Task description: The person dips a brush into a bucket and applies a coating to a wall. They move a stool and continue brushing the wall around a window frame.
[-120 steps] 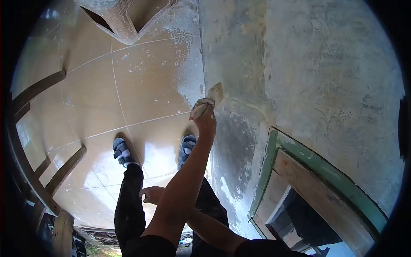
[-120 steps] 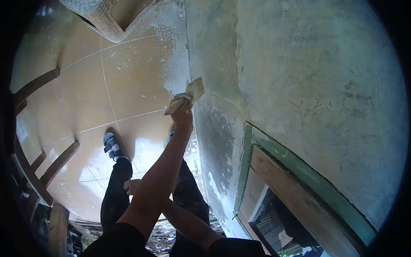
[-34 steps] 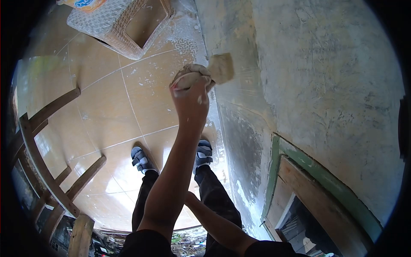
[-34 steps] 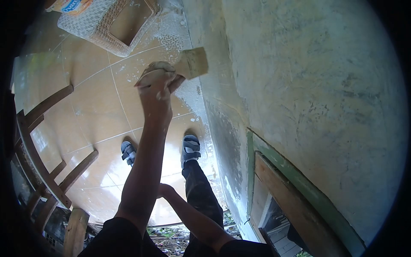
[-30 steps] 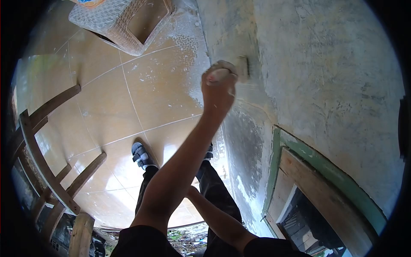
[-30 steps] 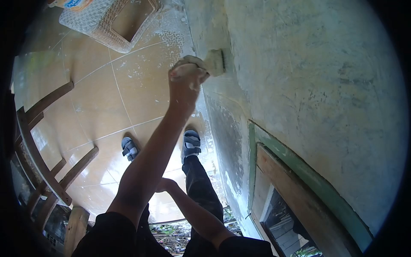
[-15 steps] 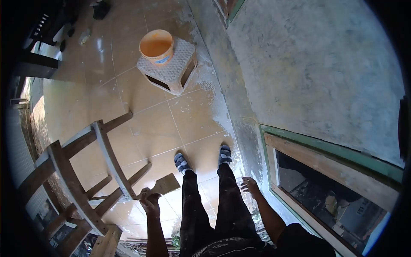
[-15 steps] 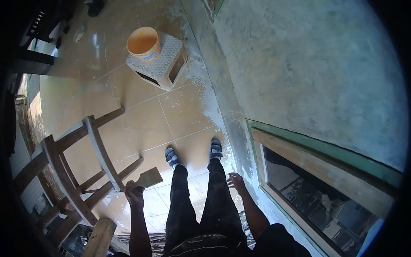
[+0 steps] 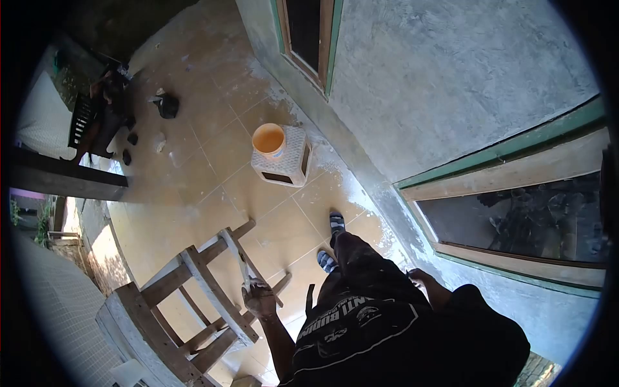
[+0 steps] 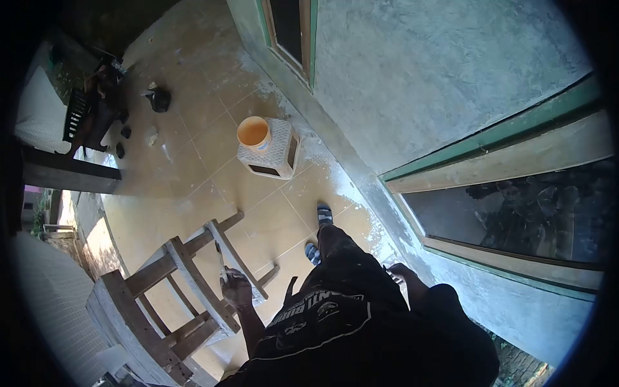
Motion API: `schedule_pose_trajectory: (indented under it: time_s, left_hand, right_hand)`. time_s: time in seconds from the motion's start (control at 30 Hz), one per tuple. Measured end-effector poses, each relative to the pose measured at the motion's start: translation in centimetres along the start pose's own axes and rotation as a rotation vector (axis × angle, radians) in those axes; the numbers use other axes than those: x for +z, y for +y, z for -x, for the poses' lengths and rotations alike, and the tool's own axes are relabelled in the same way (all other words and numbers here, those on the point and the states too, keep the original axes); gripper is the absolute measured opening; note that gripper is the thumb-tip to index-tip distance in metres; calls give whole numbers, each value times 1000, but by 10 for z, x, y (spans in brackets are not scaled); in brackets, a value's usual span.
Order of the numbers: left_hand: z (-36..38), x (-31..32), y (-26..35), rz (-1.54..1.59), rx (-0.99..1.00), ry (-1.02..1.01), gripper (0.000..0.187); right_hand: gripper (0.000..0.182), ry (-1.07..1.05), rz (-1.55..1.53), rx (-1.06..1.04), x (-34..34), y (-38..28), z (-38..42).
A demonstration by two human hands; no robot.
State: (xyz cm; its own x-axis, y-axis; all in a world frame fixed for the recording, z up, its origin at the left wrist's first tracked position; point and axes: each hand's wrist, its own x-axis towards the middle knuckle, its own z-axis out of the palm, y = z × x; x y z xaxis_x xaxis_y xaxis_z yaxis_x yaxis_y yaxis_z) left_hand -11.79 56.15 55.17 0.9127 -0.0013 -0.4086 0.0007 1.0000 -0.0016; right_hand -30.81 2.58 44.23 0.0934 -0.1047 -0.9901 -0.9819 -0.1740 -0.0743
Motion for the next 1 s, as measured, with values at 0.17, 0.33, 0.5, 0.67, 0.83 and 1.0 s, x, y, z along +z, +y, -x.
schedule_pose_trajectory:
  time_s: [0.17,0.33,0.5,0.67,0.83,1.0]
  left_hand:
    - [-83,68,-2,-117,-58,79,28]
    - [-147,116,15,-318,-18,358,34]
    - [-207,119,47,-708,152,480,44]
    - [-258,123,78,-1057,132,500,44]
    - [-339,117,96,-979,43,491,38]
    - [-406,141,107,-1157,87,555,28]
  right_hand:
    - [23,-34,-76,-101,18,-65,-44]
    - [32,73,-191,-132,25,-216,-31]
    - [31,77,-230,-396,27,-355,-16]
    - [30,94,-255,-522,46,-409,5]
    - [31,167,-325,-346,81,-381,-12]
    - [30,160,-516,-93,149,-331,-14]
